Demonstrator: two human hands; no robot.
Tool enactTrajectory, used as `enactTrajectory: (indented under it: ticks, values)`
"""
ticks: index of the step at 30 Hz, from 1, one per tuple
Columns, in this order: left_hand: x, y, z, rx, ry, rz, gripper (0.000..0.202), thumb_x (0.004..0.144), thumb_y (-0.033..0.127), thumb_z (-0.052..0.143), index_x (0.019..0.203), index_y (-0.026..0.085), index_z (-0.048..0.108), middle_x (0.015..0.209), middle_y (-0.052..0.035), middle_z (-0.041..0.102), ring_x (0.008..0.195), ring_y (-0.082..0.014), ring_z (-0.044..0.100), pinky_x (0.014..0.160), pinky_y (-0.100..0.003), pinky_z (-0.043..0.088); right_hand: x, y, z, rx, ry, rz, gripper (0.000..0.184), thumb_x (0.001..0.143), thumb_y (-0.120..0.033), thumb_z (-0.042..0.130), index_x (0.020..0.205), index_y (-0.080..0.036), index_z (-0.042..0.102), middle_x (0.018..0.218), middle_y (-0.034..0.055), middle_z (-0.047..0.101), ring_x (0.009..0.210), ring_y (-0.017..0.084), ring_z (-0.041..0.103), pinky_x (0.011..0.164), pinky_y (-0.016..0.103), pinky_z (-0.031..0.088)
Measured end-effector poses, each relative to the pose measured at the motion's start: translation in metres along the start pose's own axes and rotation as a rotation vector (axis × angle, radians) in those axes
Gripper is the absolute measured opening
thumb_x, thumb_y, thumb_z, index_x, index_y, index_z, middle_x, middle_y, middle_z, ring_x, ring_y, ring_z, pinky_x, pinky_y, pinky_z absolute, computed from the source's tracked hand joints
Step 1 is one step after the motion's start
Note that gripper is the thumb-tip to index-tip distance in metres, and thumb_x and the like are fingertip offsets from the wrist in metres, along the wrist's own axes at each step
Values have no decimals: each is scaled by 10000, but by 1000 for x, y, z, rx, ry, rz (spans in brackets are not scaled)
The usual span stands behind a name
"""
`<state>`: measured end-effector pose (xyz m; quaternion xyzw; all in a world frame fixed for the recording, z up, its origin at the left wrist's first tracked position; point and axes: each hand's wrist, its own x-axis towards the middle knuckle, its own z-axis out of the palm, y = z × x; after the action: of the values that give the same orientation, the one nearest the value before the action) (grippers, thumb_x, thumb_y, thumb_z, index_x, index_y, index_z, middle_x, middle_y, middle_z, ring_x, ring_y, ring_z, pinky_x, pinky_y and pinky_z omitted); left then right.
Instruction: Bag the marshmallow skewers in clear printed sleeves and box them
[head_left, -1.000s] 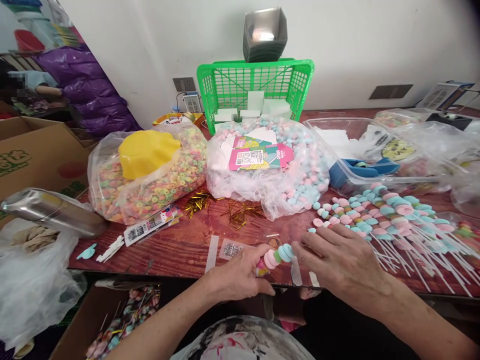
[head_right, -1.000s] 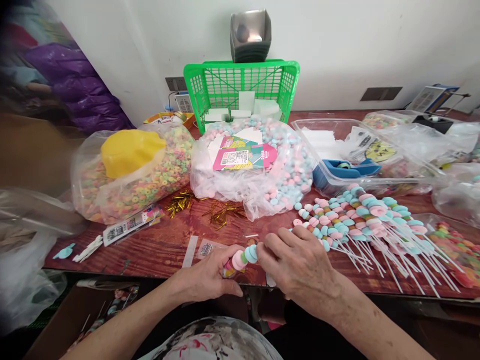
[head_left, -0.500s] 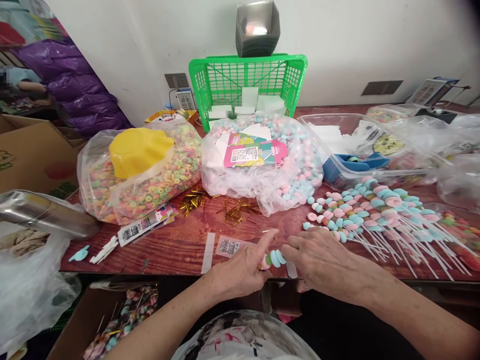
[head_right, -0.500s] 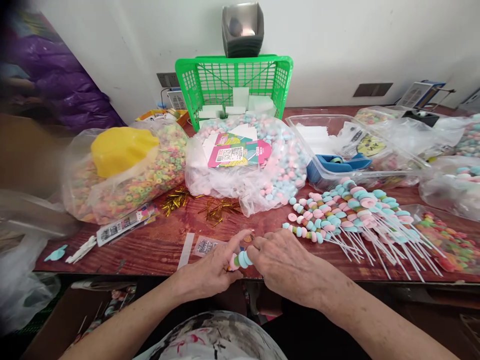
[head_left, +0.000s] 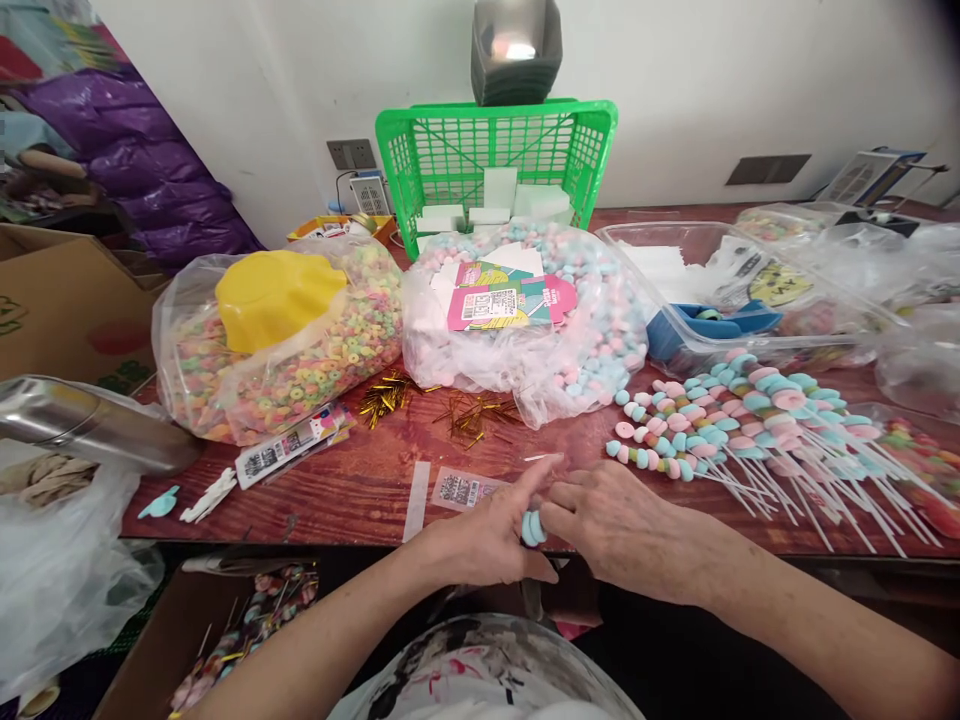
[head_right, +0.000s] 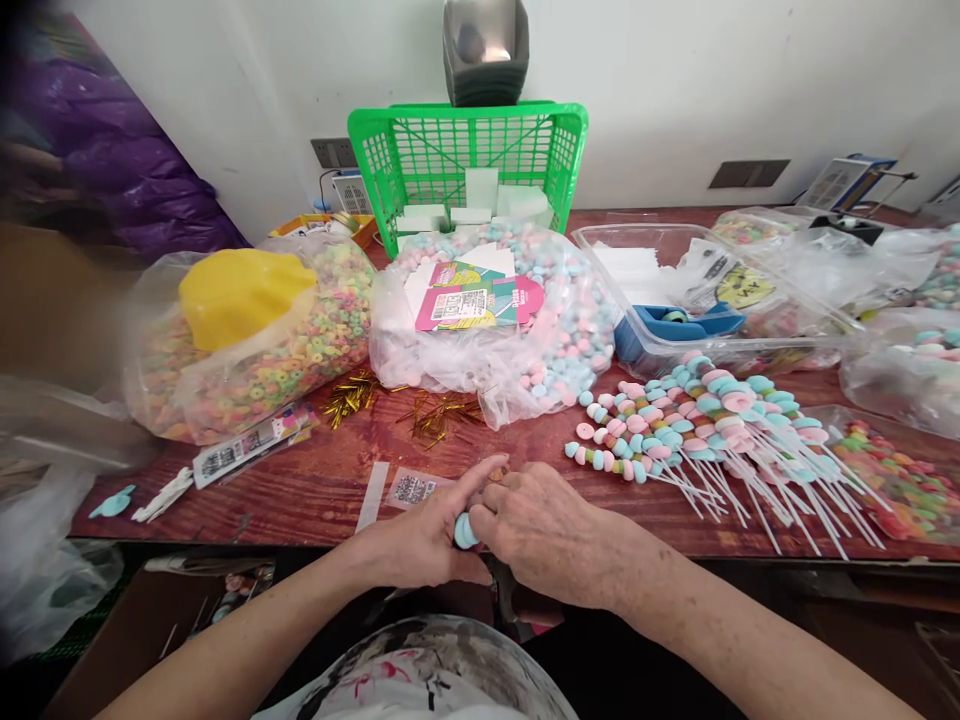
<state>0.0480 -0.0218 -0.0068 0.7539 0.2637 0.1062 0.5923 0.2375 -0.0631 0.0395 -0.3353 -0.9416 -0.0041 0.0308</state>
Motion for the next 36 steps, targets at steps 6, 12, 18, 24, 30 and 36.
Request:
enactTrajectory:
  ticks: [6,12,18,24,30,36]
  values:
    - [-19,-8,-31,-281,-99,-71,1264,415,253,912,1472,283,219,1066,-31,627,959,-197,609,831,-309,471,-9,4,2,41,126,-67,150,857,-112,507,989,-162,555,913,53,602,828,181,520,733,325,372]
    - [-29,-14,-22,-446,-298,-366,550,457,409,883,867,170,604,595,48,602,534,-132,580,514,-234,457,-11,15,-14,-153,371,-113,150,908,-160,448,984,-167,577,857,62,605,744,181,481,685,347,328]
    - [-16,-15,-10,-298,65,-168,319,570,304,832,728,144,607,620,63,538,548,-84,482,544,-209,401,-13,9,-11,-119,314,-4,48,831,-154,530,817,-199,521,713,7,535,639,164,416,610,323,247]
    - [-22,-9,-12,-3,207,-83,288,669,288,782,901,153,680,795,21,623,750,-143,528,694,-230,390,-21,2,-3,-105,194,118,200,727,-93,589,845,-219,488,770,-3,553,691,178,465,682,330,272]
    - [-19,-2,-7,156,137,-107,267,649,301,785,815,151,639,710,39,560,678,-128,462,629,-221,347,-8,-8,-1,-120,210,83,218,717,-62,545,863,-211,483,780,7,562,680,183,452,653,319,252]
    - [-23,-7,-13,-11,55,-125,349,601,354,813,755,146,579,684,65,452,652,-94,384,578,-198,303,-7,1,3,-47,221,86,218,710,-63,584,849,-210,504,810,11,570,728,187,455,678,319,257]
